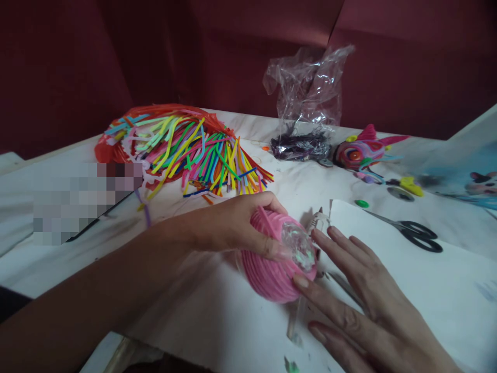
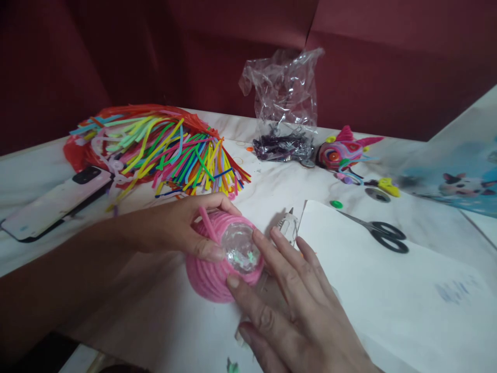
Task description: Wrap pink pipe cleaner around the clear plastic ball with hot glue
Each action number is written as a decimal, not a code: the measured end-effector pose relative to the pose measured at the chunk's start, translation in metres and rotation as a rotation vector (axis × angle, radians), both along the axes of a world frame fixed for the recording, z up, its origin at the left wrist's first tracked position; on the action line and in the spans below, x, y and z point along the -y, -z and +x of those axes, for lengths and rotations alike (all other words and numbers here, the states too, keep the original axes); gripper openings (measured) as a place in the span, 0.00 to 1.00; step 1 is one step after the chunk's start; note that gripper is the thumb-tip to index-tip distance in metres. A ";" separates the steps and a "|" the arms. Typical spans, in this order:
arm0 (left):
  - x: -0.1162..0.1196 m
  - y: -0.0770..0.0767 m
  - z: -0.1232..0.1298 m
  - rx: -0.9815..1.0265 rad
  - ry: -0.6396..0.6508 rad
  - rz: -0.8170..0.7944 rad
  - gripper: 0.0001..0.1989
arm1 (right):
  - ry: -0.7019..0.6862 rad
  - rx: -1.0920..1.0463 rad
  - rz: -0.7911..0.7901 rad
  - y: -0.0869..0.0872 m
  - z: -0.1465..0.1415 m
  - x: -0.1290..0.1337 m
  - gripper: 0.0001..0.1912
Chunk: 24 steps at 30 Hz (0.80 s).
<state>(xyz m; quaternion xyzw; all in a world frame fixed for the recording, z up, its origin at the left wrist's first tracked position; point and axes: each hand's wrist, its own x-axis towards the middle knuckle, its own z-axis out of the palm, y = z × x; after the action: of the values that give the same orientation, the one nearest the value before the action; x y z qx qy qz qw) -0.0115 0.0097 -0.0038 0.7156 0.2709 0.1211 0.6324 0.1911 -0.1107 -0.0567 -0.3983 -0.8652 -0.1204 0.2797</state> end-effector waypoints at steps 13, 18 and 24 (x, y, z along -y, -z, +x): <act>0.000 0.004 0.003 -0.006 -0.019 0.030 0.22 | -0.012 -0.024 -0.025 -0.001 0.000 0.000 0.20; 0.000 0.003 0.002 0.014 -0.012 0.015 0.20 | -0.013 -0.044 -0.083 -0.004 -0.001 0.002 0.16; 0.000 0.004 0.002 0.006 -0.022 0.035 0.21 | -0.025 -0.032 -0.026 -0.001 0.001 0.001 0.17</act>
<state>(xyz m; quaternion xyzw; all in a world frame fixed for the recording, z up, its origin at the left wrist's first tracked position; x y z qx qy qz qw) -0.0096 0.0096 -0.0081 0.7232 0.2746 0.1347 0.6193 0.1922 -0.1113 -0.0560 -0.3928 -0.8671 -0.0991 0.2900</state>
